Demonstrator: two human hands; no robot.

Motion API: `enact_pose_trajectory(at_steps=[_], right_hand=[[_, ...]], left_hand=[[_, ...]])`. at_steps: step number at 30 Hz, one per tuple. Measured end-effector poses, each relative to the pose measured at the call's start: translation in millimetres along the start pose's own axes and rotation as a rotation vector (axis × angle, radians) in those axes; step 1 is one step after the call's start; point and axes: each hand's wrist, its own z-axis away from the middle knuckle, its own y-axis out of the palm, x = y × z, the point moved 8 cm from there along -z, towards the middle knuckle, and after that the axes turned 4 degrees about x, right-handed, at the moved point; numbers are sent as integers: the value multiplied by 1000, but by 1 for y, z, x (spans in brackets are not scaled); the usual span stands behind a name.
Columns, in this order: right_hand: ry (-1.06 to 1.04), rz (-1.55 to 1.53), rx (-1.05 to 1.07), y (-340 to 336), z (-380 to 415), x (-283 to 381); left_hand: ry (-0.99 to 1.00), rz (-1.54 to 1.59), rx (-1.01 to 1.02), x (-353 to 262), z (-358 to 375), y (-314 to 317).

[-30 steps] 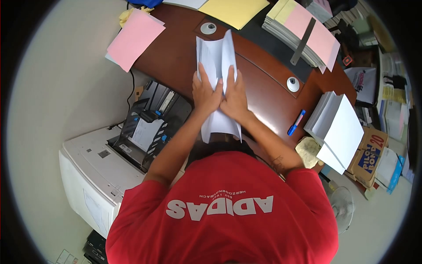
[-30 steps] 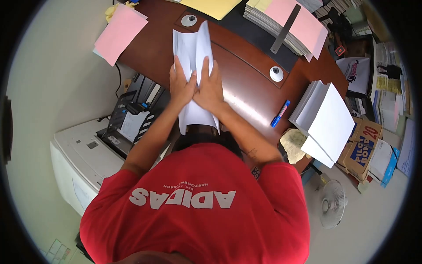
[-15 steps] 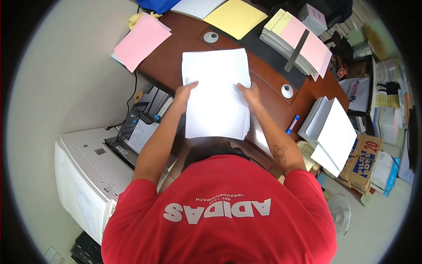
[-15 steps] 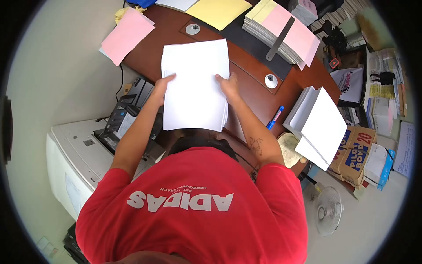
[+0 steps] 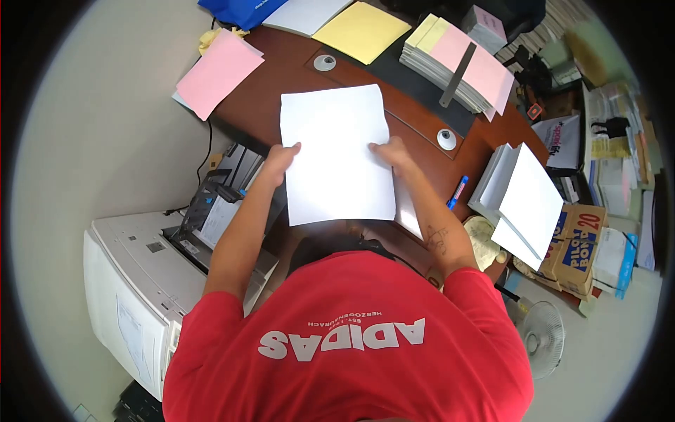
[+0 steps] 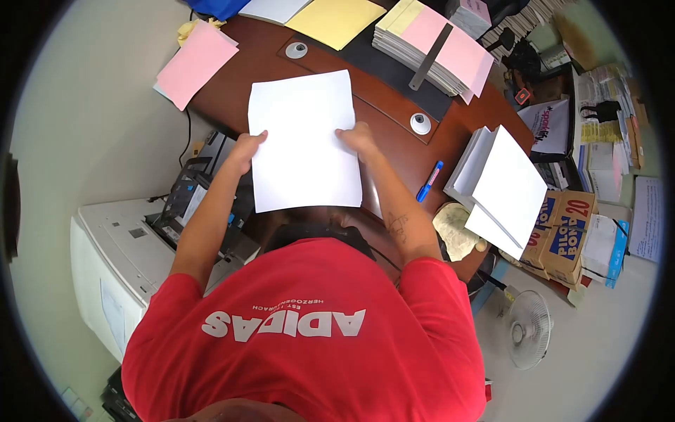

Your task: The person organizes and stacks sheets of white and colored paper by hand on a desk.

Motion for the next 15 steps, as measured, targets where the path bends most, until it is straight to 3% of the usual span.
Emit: enact_pose_trajectory(at_steps=[2,4,6,8,9,10,13,15], right_hand=[[-26,53,-46,6,-12,0],[-27,-35,93,18,20,53],[-156,30,-1,12,19,69],[-95,-172,97,-19,21,65],[-91,-385,139,-33,21,59],[-261,-566,218,-40,25,65],[-378,-509,157,-51,36,64],[-589,-582,39,-69,47,80]], left_hand=[[68,-422,-146,1,-11,2],[126,-826,-263,-49,26,51],[181,-772,-241,-56,32,57],[104,-15,-54,-40,21,28],[96,130,-3,-54,34,19],[200,123,25,-68,38,8],[336,0,33,-87,49,2],[455,-22,78,-111,50,10]])
